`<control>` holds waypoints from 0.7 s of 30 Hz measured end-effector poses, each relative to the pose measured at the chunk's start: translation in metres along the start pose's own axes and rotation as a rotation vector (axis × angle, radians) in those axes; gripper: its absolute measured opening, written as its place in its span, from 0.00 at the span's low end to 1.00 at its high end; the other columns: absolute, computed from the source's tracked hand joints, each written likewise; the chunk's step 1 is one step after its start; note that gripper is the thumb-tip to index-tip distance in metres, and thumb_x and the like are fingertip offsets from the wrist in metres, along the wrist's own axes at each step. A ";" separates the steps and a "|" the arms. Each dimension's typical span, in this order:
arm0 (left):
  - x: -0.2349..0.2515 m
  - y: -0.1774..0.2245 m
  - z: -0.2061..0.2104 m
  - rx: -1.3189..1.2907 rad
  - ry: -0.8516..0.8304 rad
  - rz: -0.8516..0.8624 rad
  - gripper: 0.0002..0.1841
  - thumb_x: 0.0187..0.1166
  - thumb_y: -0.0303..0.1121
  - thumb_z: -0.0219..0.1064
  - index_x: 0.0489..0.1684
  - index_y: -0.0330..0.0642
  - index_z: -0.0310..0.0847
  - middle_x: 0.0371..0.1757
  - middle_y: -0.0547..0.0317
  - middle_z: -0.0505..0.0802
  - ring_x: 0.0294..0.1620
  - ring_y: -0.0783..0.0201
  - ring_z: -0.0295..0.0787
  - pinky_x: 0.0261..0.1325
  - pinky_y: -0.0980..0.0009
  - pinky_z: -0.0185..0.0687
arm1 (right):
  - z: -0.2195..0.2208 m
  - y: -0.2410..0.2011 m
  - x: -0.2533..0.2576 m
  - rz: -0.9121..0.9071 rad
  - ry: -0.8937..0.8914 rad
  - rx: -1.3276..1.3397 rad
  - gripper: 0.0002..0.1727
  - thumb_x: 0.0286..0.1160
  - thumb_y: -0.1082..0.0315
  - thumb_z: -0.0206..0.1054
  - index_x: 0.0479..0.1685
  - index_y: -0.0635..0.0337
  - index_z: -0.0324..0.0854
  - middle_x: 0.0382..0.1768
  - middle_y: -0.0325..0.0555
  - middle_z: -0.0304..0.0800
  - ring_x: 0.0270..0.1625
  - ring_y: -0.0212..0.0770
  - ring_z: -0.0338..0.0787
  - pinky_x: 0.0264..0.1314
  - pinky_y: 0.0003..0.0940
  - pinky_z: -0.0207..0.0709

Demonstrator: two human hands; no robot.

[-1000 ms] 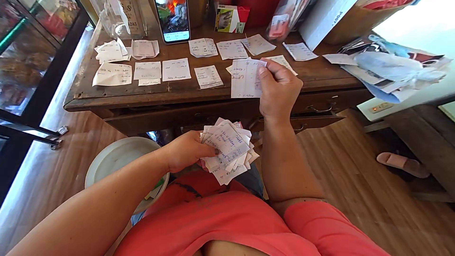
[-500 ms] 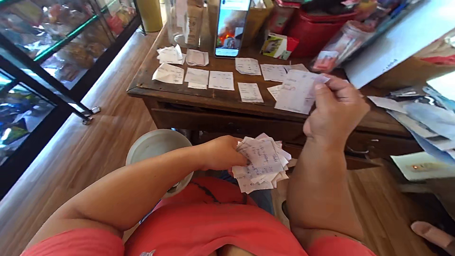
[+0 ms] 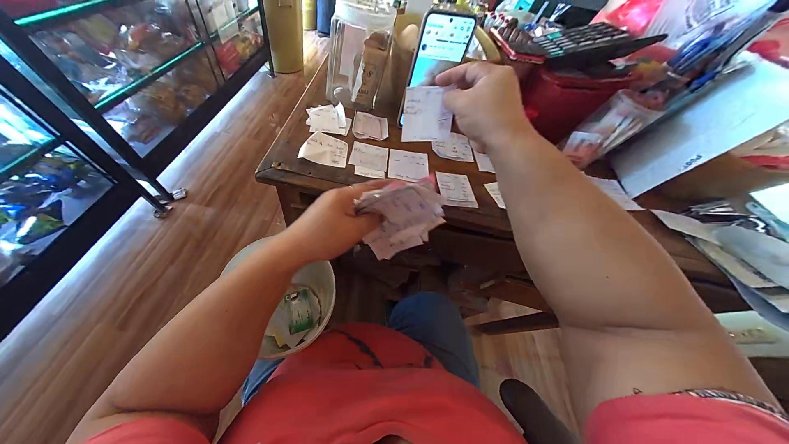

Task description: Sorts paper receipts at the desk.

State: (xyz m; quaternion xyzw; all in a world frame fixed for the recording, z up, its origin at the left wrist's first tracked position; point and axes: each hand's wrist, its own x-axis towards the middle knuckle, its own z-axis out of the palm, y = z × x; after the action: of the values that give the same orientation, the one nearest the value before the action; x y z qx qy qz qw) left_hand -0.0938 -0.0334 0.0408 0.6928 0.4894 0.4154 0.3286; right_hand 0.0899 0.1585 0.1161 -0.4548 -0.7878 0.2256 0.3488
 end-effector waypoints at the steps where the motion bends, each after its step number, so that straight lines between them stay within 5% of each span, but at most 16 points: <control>1: 0.002 -0.005 -0.009 0.003 0.016 -0.001 0.21 0.80 0.25 0.65 0.74 0.45 0.82 0.70 0.62 0.90 0.63 0.76 0.88 0.68 0.70 0.84 | 0.006 0.000 0.003 0.043 -0.019 0.046 0.19 0.74 0.75 0.62 0.63 0.60 0.86 0.56 0.51 0.89 0.52 0.38 0.90 0.57 0.40 0.84; 5: 0.001 -0.011 -0.028 0.109 -0.065 0.016 0.14 0.80 0.25 0.67 0.61 0.43 0.90 0.83 0.61 0.80 0.74 0.72 0.81 0.75 0.68 0.79 | 0.029 0.001 0.004 0.162 -0.138 0.225 0.18 0.78 0.75 0.56 0.62 0.60 0.83 0.48 0.48 0.88 0.41 0.37 0.88 0.44 0.37 0.83; 10: 0.007 -0.015 -0.024 0.268 -0.171 0.069 0.10 0.81 0.28 0.67 0.52 0.45 0.93 0.87 0.58 0.75 0.80 0.66 0.77 0.76 0.61 0.77 | 0.051 0.016 -0.005 0.063 -0.391 0.355 0.17 0.77 0.77 0.51 0.58 0.63 0.81 0.41 0.45 0.88 0.33 0.33 0.86 0.35 0.31 0.82; 16: 0.007 -0.021 -0.022 0.277 -0.147 0.033 0.11 0.82 0.28 0.66 0.55 0.43 0.92 0.88 0.56 0.73 0.80 0.62 0.77 0.76 0.58 0.76 | 0.033 0.025 -0.009 0.009 -0.498 0.210 0.16 0.78 0.79 0.50 0.54 0.65 0.83 0.43 0.46 0.88 0.37 0.33 0.88 0.42 0.33 0.84; 21: 0.017 -0.024 -0.027 0.233 -0.133 -0.071 0.14 0.84 0.30 0.64 0.62 0.43 0.90 0.89 0.55 0.70 0.84 0.64 0.71 0.81 0.58 0.70 | 0.026 0.021 0.000 0.121 -0.283 0.250 0.13 0.78 0.77 0.59 0.57 0.63 0.84 0.45 0.46 0.89 0.41 0.33 0.89 0.48 0.32 0.86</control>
State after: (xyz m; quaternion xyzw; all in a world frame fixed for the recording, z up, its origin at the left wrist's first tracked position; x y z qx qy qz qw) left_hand -0.1246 -0.0080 0.0361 0.7344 0.5357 0.2971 0.2922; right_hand 0.0825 0.1678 0.0850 -0.4181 -0.7662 0.4038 0.2740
